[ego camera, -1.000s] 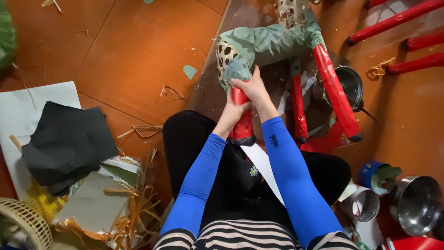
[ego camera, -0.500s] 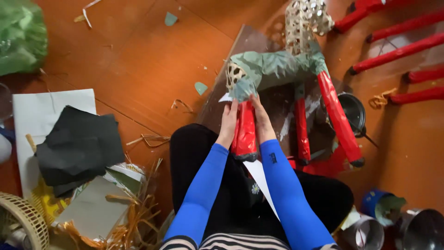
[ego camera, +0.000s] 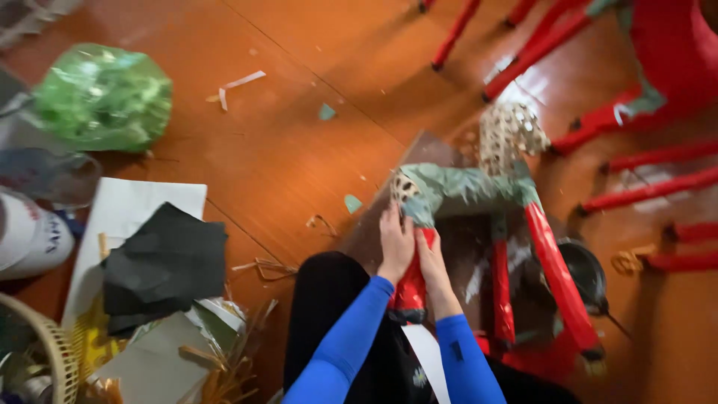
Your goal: Applying red tape and white paper strips to a giraffe-shaped craft model using a brush and glue
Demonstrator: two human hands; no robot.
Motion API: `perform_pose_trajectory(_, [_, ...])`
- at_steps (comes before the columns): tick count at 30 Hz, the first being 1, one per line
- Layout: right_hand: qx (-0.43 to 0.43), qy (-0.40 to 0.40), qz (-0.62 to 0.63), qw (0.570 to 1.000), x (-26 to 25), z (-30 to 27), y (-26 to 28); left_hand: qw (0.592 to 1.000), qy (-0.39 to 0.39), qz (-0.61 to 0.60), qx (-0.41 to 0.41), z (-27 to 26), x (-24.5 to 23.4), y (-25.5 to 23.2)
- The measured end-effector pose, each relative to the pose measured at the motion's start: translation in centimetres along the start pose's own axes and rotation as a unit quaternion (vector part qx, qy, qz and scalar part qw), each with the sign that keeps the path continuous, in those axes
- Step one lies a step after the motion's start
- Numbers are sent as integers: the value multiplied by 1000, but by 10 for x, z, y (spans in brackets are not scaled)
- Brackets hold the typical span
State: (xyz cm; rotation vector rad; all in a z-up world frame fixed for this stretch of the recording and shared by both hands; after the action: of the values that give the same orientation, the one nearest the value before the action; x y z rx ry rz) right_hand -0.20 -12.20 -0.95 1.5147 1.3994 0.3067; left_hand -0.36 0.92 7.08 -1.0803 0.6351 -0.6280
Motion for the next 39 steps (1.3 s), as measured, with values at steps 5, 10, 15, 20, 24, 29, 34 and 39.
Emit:
perform_pose_trajectory(5, [-28, 15, 12, 999, 9, 39, -34, 950, 94, -212, -208, -4, -24, -3])
perform_pose_trajectory(10, [-32, 29, 50, 998, 4, 69, -58, 947, 129, -230, -182, -13, -21, 20])
perform_pose_trajectory(15, [-30, 22, 29, 999, -2, 53, -32, 980, 125, -134, -83, -3, -6, 36])
perform_pose_trajectory(20, [-23, 36, 13, 999, -6, 32, -19, 983, 109, -141, -45, 3, 9, 56])
perform_pose_trajectory(24, [-11, 43, 42, 998, -5, 41, -32, 990, 108, -93, -6, 14, 19, 61])
perform_pose_trajectory(29, [-18, 105, 131, 986, -31, -21, -24, 957, 108, -169, -212, 30, -12, 30])
perform_pose_trajectory(34, [136, 101, 236, 957, -96, -230, 75, 967, -40, -101, -231, 19, -38, 53])
perform_pose_trajectory(39, [79, 171, 351, 917, -119, -255, 116, 960, 144, -69, -230, -68, -41, 101])
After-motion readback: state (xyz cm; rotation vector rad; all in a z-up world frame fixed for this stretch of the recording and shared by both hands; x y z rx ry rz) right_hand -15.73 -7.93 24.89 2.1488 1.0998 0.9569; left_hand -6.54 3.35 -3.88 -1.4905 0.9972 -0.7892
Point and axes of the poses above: each hand's wrist, its own z-axis towards the middle knuckle, its own x-axis out of the palm, y = z × x, the point moved 1 cm from there along z, towards the middle knuckle, and after that the axes turned 15 degrees about -y, right-handed, at the moved point
